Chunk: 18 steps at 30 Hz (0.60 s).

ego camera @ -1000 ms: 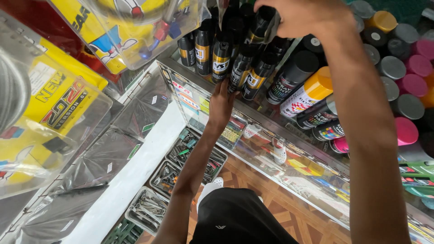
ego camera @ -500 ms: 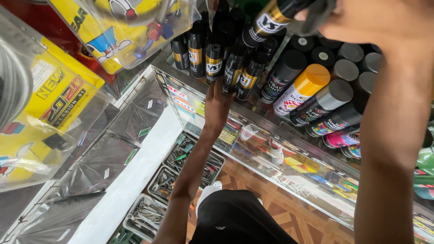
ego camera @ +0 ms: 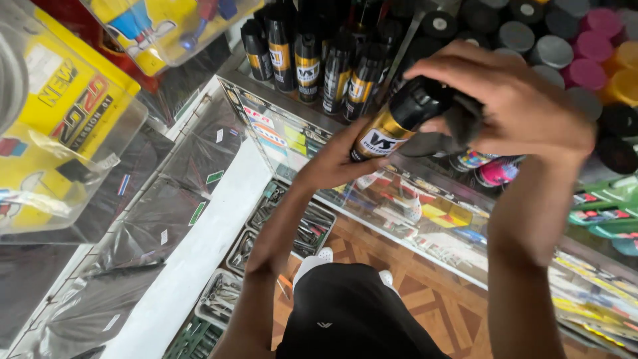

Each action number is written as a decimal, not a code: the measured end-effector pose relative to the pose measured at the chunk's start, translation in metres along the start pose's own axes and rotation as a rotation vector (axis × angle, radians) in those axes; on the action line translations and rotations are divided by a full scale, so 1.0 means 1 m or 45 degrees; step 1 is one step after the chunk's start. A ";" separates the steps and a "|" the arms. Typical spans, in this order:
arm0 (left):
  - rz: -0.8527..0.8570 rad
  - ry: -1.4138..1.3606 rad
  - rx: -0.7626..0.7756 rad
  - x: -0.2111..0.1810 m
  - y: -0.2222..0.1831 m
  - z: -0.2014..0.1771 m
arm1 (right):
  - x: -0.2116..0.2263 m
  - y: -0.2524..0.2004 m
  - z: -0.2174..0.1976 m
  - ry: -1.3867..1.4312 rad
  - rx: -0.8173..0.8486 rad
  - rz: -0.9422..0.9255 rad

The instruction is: Wiping down spray paint cans with a cloth and organizing them on a shelf.

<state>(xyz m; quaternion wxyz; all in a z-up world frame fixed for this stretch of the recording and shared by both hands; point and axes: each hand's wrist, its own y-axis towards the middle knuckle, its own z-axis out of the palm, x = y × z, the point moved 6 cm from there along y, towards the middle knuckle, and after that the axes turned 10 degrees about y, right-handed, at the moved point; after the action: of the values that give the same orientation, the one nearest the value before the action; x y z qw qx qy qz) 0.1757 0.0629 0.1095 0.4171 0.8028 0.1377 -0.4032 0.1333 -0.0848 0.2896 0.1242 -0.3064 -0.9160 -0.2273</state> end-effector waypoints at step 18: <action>-0.744 -0.586 -0.641 0.080 -0.140 0.144 | -0.078 -0.276 0.350 2.656 -1.612 1.359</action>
<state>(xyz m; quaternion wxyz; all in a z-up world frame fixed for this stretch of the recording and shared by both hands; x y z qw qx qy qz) 0.0721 0.0266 -0.0768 0.4877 0.4932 0.3562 -0.6261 -0.0068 -0.1474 -0.1362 0.6735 -0.3135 0.1020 -0.6617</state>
